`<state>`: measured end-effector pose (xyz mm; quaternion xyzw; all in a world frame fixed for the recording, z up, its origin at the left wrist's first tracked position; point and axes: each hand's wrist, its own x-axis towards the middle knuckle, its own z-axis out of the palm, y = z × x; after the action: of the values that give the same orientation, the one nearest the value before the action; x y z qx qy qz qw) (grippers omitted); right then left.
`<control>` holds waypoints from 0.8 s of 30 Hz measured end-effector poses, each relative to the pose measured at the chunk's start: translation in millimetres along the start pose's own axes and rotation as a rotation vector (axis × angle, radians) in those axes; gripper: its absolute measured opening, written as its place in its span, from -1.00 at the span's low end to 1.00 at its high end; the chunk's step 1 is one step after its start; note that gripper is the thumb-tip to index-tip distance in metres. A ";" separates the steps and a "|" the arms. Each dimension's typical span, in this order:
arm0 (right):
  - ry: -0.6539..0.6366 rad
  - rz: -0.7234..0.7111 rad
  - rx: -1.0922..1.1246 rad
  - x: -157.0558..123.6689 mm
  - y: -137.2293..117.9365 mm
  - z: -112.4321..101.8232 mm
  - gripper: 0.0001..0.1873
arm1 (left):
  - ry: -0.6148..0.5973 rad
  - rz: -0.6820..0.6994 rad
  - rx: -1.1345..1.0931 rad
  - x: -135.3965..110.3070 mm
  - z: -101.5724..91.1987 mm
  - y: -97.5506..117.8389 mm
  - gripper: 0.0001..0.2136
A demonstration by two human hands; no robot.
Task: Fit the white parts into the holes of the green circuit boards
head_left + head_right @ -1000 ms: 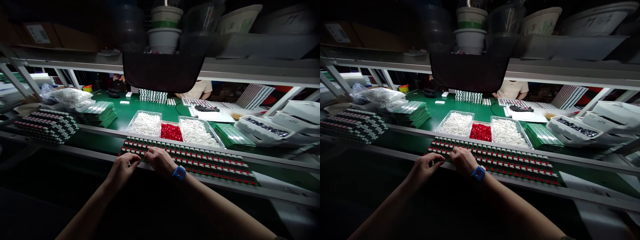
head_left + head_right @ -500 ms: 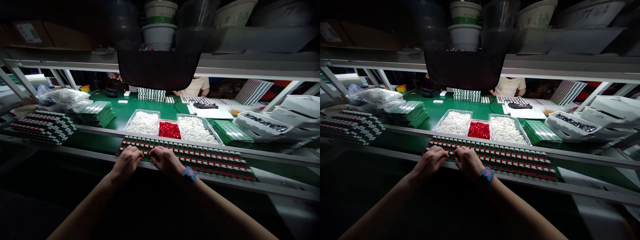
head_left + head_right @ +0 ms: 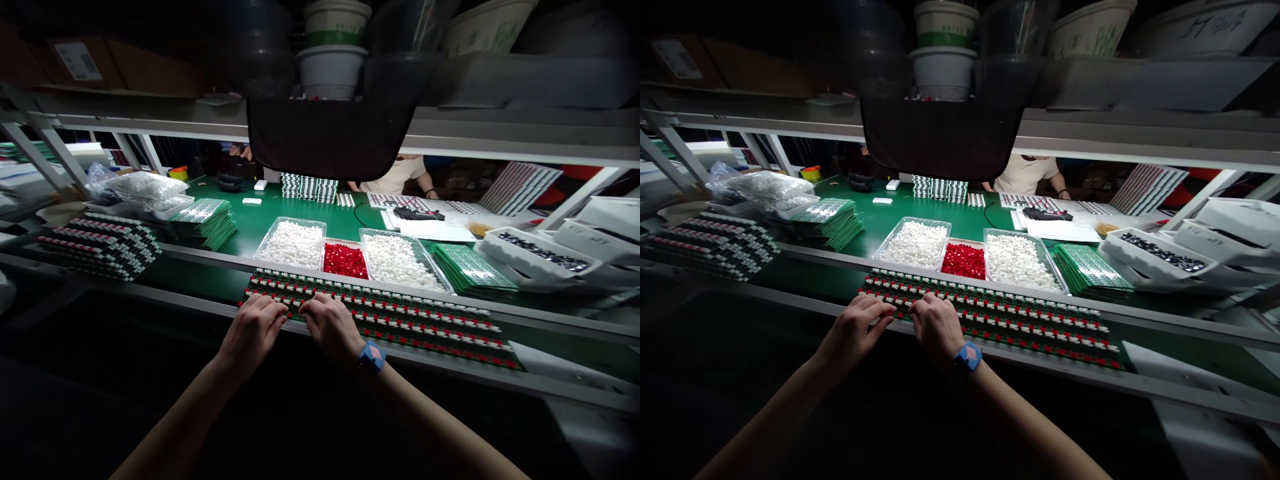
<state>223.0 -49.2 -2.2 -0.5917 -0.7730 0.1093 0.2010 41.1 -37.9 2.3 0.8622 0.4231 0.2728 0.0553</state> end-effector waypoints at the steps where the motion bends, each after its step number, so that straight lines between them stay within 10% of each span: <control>1: 0.003 0.001 -0.008 0.7 0.2 1.9 -0.83 | 0.011 -0.017 -0.017 -4.9 -0.8 -0.2 -0.87; 24: 0.100 0.021 -0.156 -0.7 -14.5 17.3 -0.90 | 0.028 -0.180 -0.158 -79.8 11.7 0.4 -0.87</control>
<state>202.8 -52.7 -11.9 -0.6185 -0.7618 0.0213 0.1915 8.1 -97.2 -41.2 0.8098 0.4766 0.3114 0.1413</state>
